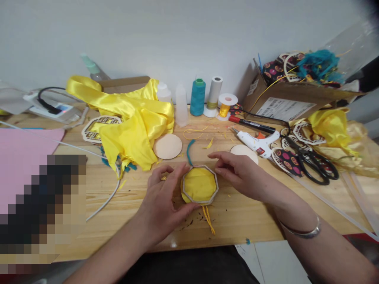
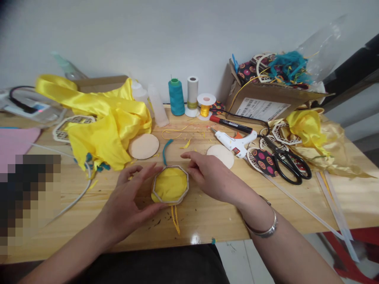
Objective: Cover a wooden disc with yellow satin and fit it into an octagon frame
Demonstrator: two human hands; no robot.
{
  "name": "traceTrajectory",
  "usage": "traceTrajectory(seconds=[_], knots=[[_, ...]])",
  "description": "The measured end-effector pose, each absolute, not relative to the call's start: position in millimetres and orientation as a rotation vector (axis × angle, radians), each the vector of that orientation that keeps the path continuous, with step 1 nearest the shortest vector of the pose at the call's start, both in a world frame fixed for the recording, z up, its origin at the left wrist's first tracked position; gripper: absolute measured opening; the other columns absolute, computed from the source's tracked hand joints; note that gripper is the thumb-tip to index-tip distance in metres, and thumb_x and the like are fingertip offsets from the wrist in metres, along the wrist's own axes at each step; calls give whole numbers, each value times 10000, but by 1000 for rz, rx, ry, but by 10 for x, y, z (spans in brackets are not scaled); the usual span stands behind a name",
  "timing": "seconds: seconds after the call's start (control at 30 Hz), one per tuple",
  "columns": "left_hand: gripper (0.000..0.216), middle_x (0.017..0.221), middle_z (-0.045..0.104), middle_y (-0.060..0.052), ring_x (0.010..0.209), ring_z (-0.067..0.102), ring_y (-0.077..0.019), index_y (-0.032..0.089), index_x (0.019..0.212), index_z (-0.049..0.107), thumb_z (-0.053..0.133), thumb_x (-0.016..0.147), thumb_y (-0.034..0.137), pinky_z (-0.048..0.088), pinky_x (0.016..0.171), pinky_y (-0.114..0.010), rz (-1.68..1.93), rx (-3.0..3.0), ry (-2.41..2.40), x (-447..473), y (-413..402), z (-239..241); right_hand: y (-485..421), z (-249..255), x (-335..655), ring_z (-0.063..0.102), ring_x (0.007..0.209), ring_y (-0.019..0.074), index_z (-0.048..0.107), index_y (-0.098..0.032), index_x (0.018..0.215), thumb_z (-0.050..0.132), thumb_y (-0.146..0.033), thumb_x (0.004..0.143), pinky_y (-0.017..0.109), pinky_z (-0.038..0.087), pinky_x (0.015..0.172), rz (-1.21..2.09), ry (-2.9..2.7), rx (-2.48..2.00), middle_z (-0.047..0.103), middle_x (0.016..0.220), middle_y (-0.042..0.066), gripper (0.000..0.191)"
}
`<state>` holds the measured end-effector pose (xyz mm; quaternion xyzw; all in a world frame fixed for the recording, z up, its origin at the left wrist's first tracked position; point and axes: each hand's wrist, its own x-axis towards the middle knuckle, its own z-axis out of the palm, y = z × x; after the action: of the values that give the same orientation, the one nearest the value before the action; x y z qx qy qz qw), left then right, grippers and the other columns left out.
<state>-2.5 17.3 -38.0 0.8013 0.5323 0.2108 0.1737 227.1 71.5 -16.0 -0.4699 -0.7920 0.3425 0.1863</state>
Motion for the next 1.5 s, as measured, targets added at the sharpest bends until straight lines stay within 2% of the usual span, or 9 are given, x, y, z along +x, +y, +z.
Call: traceTrajectory(seconds=[0.2, 0.4, 0.6, 0.77, 0.97, 1.1, 1.3, 1.4, 1.5], knots=[[751, 1246, 591, -72, 1149, 404, -286, 215, 1362, 339, 702, 739, 427, 375, 993, -469, 629, 2298, 1497, -43, 164, -390, 722, -170, 2263, 538, 665, 124, 558, -187, 1197, 515, -176, 867, 250, 426, 606, 1057, -2085, -1277, 617, 782, 2, 333], [752, 1227, 603, -71, 1133, 421, -283, 221, 1365, 332, 713, 736, 377, 388, 978, -473, 719, 2299, 1484, -43, 162, -390, 715, -124, 2269, 600, 823, 154, 573, -178, 1173, 494, -192, 886, 303, 496, 750, 1250, -1944, -1122, 646, 881, 37, 298], [697, 1014, 691, -36, 1076, 481, -254, 240, 1365, 331, 678, 759, 234, 415, 942, -459, 951, 2266, 1459, -31, 154, -358, 669, -124, 2229, 611, 959, 147, 545, -209, 1219, 511, -141, 890, 306, 505, 843, 1454, -1836, -884, 647, 1044, 47, 337], [657, 1042, 667, -51, 1021, 536, -241, 251, 1308, 442, 733, 724, 328, 471, 879, -404, 1059, 2247, 1318, -88, 123, -331, 631, -73, 2197, 591, 917, 123, 545, -218, 1239, 509, -112, 900, 265, 486, 805, 1294, -2108, -731, 649, 1081, 41, 357], [415, 1043, 680, -35, 802, 627, -151, 300, 1281, 512, 564, 870, 310, 538, 683, -260, 1209, 1782, 1162, -172, 11, -311, 598, 48, 2136, 486, 1184, 144, 455, -169, 1333, 489, -61, 892, 358, 350, 1044, 1144, -2364, -406, 606, 1248, 63, 456], [374, 913, 708, -4, 654, 641, -125, 311, 1155, 610, 676, 788, 341, 537, 541, -201, 1272, 1572, 1095, -167, -9, -286, 529, 12, 2074, 442, 1235, 102, 431, -156, 1341, 426, 39, 851, 355, 250, 1121, 913, -2543, -329, 515, 1377, 40, 527], [215, 776, 716, 32, 672, 653, -121, 269, 905, 695, 714, 725, 153, 544, 600, -202, 1332, 1706, 1326, -118, 11, -256, 419, -62, 2027, 340, 1255, 246, 407, -215, 1384, 489, 20, 800, 437, 354, 1049, 506, -2758, -430, 482, 1403, -42, 635], [138, 761, 710, 32, 667, 647, -117, 261, 848, 710, 688, 751, 165, 536, 601, -210, 1389, 1559, 1401, -108, 14, -274, 442, -44, 2054, 443, 1170, 230, 496, -156, 1300, 539, -66, 827, 416, 399, 1013, 518, -2613, -432, 570, 1298, 42, 483], [72, 648, 683, 32, 508, 591, -98, 244, 835, 717, 653, 801, 244, 486, 465, -197, 1267, 1241, 1402, -98, 37, -274, 515, -14, 2103, 555, 992, 200, 594, -150, 1149, 591, -183, 854, 366, 482, 876, 457, -2245, -618, 639, 1076, 94, 296]])
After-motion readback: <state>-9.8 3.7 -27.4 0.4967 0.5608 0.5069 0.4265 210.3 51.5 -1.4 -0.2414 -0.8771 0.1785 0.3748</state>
